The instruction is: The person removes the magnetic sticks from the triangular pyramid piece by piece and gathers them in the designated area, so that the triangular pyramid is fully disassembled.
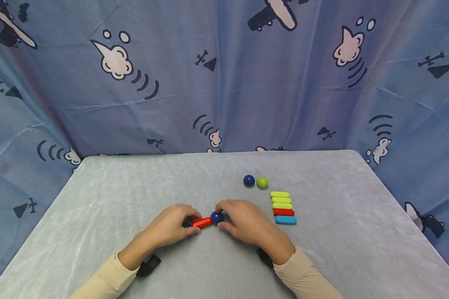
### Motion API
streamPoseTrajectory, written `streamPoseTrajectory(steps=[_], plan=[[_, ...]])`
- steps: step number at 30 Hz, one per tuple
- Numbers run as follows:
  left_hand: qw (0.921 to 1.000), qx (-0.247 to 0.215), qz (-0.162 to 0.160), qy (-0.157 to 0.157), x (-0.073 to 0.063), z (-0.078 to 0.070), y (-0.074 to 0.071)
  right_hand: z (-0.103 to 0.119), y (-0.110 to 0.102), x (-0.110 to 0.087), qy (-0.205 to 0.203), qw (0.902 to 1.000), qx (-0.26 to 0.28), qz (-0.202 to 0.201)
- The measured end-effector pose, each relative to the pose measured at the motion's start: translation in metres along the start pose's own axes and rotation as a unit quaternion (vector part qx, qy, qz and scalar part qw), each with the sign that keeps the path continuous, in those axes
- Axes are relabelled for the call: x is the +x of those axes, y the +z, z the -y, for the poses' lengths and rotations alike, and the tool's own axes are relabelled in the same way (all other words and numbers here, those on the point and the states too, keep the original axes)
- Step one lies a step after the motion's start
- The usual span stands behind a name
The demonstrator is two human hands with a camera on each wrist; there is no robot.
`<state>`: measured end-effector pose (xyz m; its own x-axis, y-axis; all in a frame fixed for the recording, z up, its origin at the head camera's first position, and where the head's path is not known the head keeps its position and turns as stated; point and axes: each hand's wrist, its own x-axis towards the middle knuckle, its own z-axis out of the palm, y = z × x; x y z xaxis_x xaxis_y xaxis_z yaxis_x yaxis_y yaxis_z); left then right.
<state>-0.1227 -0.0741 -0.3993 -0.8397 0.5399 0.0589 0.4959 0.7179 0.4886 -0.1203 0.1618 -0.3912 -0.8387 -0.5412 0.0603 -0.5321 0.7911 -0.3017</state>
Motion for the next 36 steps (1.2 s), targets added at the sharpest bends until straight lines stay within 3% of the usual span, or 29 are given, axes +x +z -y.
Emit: streamPoseTrajectory(steps=[6, 21, 31, 36], plan=[[0.9999, -0.01, -0.001, 0.004, -0.0039, 0.0007, -0.001, 0.0027, 0.0055, 0.0001, -0.018, 0.9998, 0.001, 0.008], [0.9986, -0.04, -0.03, 0.017, -0.004, 0.0025, 0.0001, 0.0032, 0.0066, -0.0019, -0.019, 0.9996, 0.002, 0.02], [0.9962, -0.081, -0.029, 0.005, -0.0034, 0.0023, -0.004, -0.0014, -0.0002, -0.0048, -0.043, 0.999, 0.007, 0.003], [0.996, -0.081, -0.035, -0.01, -0.004, 0.0011, -0.0057, -0.0041, -0.0001, -0.0041, -0.032, 0.9994, -0.014, -0.008]])
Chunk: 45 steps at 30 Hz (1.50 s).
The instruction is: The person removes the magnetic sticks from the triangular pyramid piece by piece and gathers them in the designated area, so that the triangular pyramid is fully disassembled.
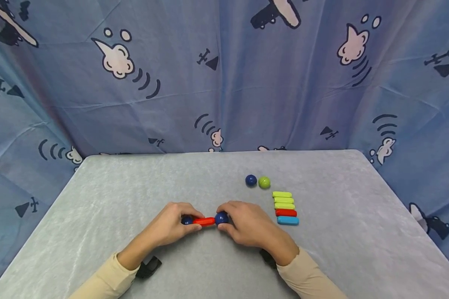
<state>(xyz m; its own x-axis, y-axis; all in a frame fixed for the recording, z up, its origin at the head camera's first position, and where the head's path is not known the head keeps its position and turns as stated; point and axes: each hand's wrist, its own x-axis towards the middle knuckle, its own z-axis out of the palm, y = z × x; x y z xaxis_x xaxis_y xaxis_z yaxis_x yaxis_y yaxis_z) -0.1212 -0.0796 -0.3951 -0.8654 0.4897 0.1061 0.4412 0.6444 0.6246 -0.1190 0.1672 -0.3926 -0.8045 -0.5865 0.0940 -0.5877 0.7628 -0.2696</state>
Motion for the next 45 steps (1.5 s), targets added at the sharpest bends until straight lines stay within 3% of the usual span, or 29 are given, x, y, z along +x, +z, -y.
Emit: streamPoseTrajectory(steps=[7, 14, 20, 25, 37, 45], plan=[[0.9984, -0.013, -0.027, -0.047, -0.002, 0.006, -0.009, -0.009, -0.007, -0.002, 0.03, 0.9987, -0.008, -0.041], [0.999, 0.003, -0.014, -0.043, -0.001, 0.008, -0.008, -0.009, -0.01, 0.0, 0.032, 0.9988, -0.016, -0.032], [0.999, 0.042, 0.011, -0.006, -0.002, 0.01, -0.004, -0.009, -0.009, -0.001, 0.033, 0.9991, -0.017, -0.022], [0.9982, 0.059, 0.01, 0.01, -0.002, 0.01, -0.002, -0.01, -0.008, -0.003, 0.037, 0.999, -0.019, -0.015], [0.9962, 0.082, 0.031, 0.0, -0.001, 0.01, -0.002, -0.017, -0.012, -0.003, 0.044, 0.9986, -0.015, -0.023], [0.9956, 0.072, 0.051, -0.031, -0.001, 0.008, -0.002, -0.031, -0.022, -0.009, 0.034, 0.9986, -0.021, -0.035]])
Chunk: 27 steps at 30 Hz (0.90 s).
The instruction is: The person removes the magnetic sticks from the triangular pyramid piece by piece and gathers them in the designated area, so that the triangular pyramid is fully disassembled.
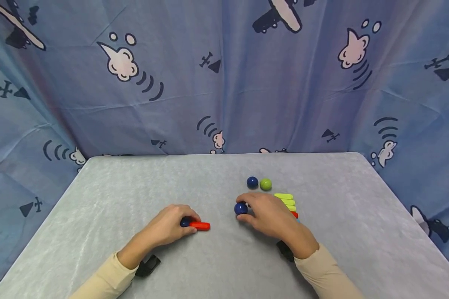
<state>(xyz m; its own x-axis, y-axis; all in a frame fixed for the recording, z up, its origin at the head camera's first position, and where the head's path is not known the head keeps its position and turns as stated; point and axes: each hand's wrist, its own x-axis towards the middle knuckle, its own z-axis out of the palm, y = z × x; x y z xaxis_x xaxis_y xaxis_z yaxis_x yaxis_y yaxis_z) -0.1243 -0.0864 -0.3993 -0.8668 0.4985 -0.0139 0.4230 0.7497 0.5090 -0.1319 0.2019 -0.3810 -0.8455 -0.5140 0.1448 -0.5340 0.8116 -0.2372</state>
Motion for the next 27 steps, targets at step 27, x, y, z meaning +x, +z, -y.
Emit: streamPoseTrajectory(steps=[27], plan=[[0.9997, 0.008, -0.006, 0.022, 0.0, 0.004, 0.002, -0.052, -0.037, 0.006, 0.032, 0.9994, -0.011, -0.004]])
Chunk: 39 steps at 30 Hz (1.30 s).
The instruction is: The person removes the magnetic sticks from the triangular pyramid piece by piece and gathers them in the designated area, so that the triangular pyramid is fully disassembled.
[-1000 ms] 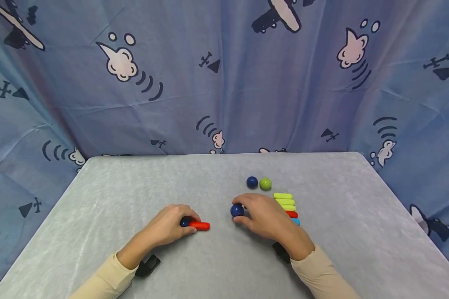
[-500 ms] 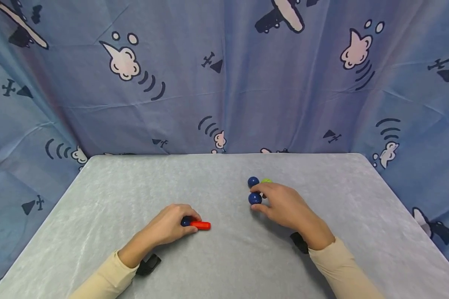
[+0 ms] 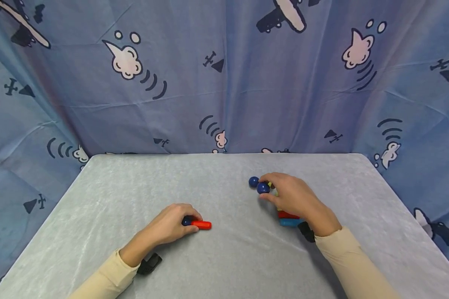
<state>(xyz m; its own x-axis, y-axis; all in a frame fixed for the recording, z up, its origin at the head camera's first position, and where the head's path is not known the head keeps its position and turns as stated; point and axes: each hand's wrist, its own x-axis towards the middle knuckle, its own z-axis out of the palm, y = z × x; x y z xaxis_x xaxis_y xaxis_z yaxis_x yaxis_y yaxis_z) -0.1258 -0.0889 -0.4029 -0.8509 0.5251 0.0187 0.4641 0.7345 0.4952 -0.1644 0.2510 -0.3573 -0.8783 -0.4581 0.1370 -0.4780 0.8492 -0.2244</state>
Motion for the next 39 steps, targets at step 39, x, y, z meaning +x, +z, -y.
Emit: streamPoseTrajectory(steps=[39], plan=[[0.9999, -0.005, 0.008, -0.01, 0.001, -0.001, -0.001, -0.073, 0.011, 0.021, 0.08, 0.9903, 0.034, 0.108]])
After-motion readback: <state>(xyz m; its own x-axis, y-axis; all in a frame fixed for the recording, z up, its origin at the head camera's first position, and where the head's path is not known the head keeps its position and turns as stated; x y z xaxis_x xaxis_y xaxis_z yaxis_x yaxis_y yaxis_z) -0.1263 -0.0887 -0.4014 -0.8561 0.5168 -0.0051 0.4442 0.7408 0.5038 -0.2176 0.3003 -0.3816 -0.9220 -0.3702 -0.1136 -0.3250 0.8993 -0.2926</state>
